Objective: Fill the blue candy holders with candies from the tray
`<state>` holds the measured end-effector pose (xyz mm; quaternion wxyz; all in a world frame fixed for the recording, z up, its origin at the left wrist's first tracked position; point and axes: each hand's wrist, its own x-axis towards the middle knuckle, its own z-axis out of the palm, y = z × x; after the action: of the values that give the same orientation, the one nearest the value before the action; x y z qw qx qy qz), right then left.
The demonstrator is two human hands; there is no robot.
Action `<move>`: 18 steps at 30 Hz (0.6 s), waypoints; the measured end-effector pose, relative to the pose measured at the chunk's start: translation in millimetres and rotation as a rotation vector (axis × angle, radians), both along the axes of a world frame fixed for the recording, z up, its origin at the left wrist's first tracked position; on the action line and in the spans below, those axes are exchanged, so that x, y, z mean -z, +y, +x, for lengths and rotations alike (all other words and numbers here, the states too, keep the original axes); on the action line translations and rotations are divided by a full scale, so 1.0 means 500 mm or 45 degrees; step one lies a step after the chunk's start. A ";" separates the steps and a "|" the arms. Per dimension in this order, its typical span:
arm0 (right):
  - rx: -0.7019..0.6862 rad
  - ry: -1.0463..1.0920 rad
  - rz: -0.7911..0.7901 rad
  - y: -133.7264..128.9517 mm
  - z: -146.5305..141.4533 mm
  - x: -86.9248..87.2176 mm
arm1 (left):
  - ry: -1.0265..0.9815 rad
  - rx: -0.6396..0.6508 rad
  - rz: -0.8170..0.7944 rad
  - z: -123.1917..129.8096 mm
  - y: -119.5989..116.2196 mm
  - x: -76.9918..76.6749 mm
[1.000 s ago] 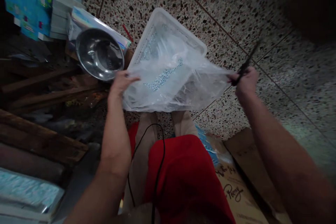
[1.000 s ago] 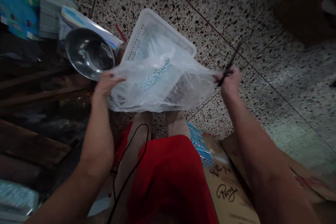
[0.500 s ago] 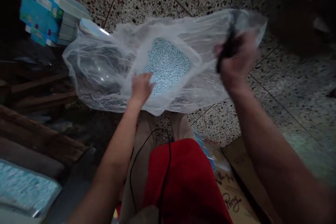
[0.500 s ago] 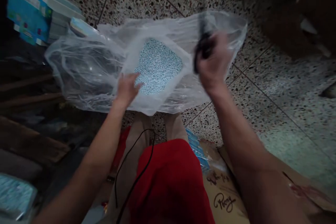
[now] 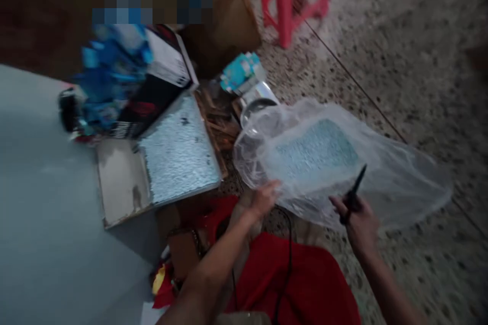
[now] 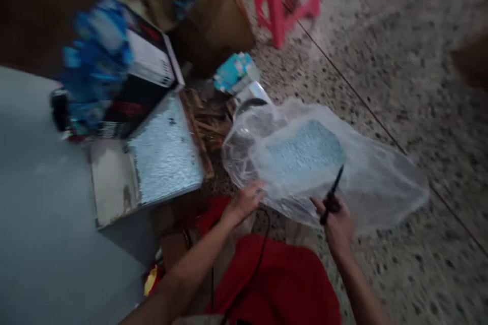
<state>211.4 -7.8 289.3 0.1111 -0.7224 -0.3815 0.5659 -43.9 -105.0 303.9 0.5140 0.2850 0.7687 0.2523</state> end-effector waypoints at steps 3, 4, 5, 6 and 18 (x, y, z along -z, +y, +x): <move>-0.106 0.063 0.023 -0.020 -0.066 -0.129 | -0.238 -0.374 0.127 0.053 0.010 -0.129; -0.166 0.105 0.054 -0.033 -0.094 -0.172 | -0.384 -0.444 0.126 0.060 0.010 -0.173; -0.230 0.153 0.096 -0.050 -0.127 -0.214 | -0.531 -0.493 0.118 0.059 0.007 -0.217; -0.293 0.198 0.150 -0.070 -0.166 -0.253 | -0.668 -0.532 0.113 0.049 0.000 -0.259; -1.054 0.442 0.682 -0.401 -0.902 -0.515 | -0.482 -1.304 0.266 -0.721 -0.384 -0.553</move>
<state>-239.7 -208.1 547.0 0.1204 -0.3529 -0.7425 0.5564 -404.1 -297.1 580.5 0.4240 -0.1260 0.6741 0.5916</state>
